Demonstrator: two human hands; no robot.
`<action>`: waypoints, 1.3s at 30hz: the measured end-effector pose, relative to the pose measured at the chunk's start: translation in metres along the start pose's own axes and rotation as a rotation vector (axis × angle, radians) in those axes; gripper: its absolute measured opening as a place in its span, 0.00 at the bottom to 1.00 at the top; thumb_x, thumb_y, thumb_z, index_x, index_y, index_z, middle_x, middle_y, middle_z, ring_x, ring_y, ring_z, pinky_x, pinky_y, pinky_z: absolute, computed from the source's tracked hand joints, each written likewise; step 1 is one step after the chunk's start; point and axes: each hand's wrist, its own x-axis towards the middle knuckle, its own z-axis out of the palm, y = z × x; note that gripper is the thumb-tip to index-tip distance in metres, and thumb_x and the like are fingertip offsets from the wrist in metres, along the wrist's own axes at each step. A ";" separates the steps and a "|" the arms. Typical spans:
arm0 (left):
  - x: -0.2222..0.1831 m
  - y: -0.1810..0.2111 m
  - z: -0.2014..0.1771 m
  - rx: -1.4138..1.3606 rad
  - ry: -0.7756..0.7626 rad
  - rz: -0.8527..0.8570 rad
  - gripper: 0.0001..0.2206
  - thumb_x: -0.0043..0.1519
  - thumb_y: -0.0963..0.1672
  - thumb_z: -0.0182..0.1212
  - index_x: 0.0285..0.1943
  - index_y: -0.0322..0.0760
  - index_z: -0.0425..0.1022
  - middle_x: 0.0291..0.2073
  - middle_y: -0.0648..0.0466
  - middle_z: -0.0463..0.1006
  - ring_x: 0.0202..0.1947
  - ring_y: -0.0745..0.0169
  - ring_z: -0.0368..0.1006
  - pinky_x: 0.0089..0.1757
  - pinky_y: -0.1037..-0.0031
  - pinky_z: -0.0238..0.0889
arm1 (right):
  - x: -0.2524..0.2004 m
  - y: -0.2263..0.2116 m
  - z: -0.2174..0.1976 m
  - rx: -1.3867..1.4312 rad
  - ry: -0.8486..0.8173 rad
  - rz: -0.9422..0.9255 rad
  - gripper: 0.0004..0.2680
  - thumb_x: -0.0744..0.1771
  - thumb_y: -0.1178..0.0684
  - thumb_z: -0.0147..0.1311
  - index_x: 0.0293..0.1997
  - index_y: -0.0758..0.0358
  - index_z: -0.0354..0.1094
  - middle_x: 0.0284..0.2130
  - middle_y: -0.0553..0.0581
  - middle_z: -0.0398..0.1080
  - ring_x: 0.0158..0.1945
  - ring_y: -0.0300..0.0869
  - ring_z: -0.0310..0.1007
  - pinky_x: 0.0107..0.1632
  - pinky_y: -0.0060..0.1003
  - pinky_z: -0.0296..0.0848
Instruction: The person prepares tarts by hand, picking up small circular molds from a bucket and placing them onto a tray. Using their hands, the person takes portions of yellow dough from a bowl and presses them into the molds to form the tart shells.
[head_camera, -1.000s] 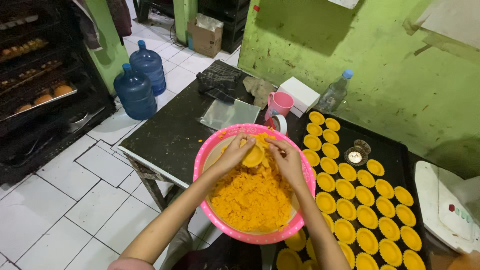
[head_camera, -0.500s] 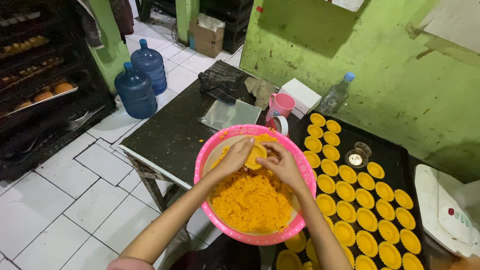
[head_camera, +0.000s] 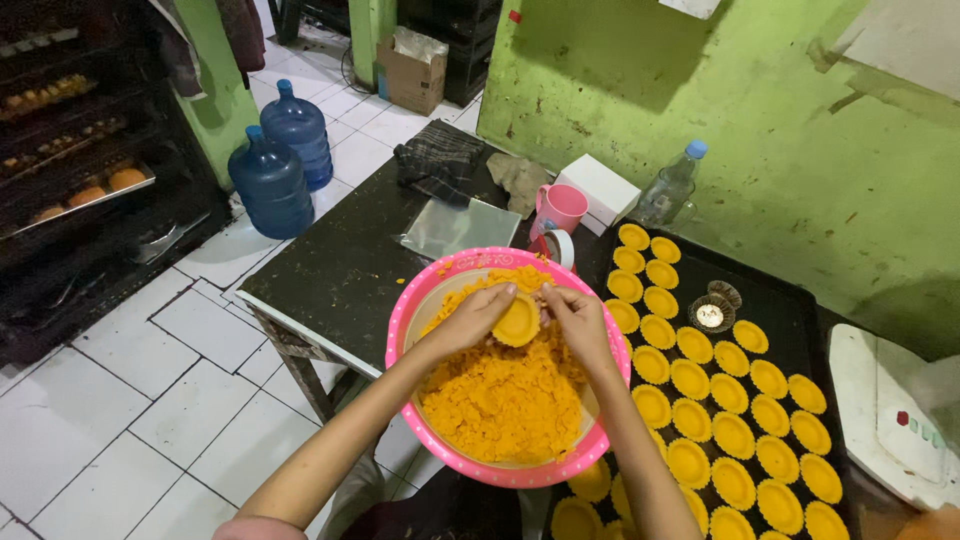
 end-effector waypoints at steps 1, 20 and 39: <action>0.001 -0.005 0.001 -0.041 -0.008 -0.028 0.22 0.70 0.52 0.39 0.57 0.30 0.71 0.40 0.46 0.79 0.37 0.65 0.75 0.32 0.78 0.74 | 0.000 0.003 -0.001 0.000 0.038 0.019 0.16 0.69 0.48 0.49 0.22 0.62 0.74 0.10 0.51 0.65 0.17 0.32 0.61 0.24 0.26 0.63; 0.020 -0.035 -0.010 0.111 0.024 0.032 0.14 0.70 0.48 0.43 0.38 0.35 0.66 0.24 0.46 0.75 0.26 0.63 0.72 0.28 0.76 0.69 | -0.006 -0.015 0.002 0.035 -0.146 0.052 0.03 0.64 0.59 0.60 0.36 0.67 0.75 0.18 0.51 0.66 0.24 0.32 0.69 0.31 0.26 0.70; 0.026 -0.043 -0.008 -0.107 -0.010 0.097 0.12 0.65 0.39 0.49 0.57 0.36 0.65 0.37 0.42 0.77 0.29 0.63 0.76 0.27 0.78 0.76 | 0.012 0.029 -0.011 -0.606 -0.029 -0.212 0.05 0.63 0.54 0.57 0.38 0.53 0.77 0.38 0.51 0.76 0.45 0.47 0.75 0.47 0.40 0.72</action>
